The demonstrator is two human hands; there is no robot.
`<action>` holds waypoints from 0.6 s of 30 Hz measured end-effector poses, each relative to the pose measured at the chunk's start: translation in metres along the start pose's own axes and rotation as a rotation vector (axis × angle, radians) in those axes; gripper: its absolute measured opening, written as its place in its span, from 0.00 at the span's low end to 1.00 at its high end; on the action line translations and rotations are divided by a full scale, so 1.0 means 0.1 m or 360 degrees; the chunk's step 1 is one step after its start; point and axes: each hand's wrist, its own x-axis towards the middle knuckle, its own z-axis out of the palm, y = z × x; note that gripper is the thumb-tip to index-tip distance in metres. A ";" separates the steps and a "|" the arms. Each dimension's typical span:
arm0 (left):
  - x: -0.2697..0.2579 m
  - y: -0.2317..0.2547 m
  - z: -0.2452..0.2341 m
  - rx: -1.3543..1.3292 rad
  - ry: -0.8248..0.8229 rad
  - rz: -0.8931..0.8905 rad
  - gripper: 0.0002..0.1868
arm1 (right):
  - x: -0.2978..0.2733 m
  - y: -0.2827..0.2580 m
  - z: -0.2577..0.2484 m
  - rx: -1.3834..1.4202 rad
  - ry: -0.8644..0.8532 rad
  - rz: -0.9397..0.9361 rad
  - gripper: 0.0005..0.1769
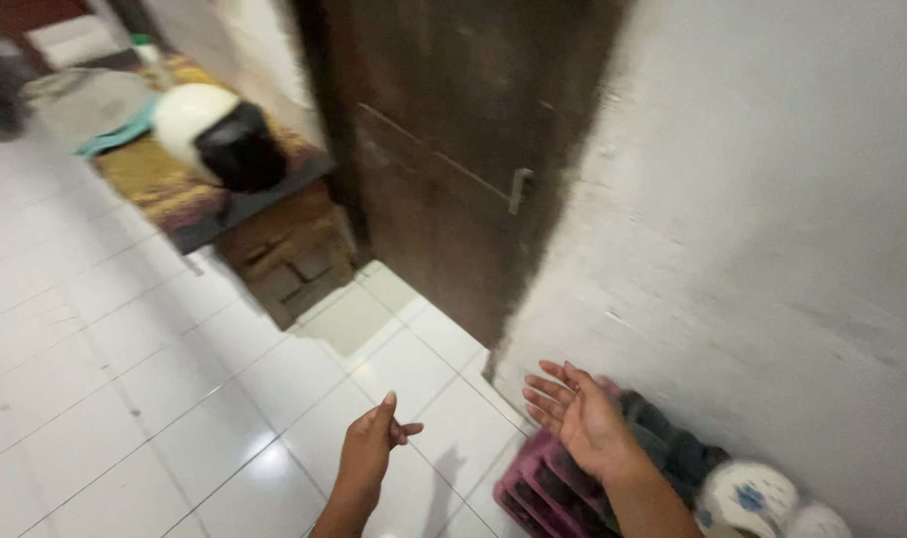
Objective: The person picks up a pair of white shoes and places them on a rack, then uses a broom and a dustpan to sweep debris from the tiled floor into the dustpan.
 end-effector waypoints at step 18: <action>-0.94 0.91 -2.97 -0.0319 0.0667 0.0197 0.28 | 0.07 1.20 3.25 -0.0727 -0.0610 0.0246 0.31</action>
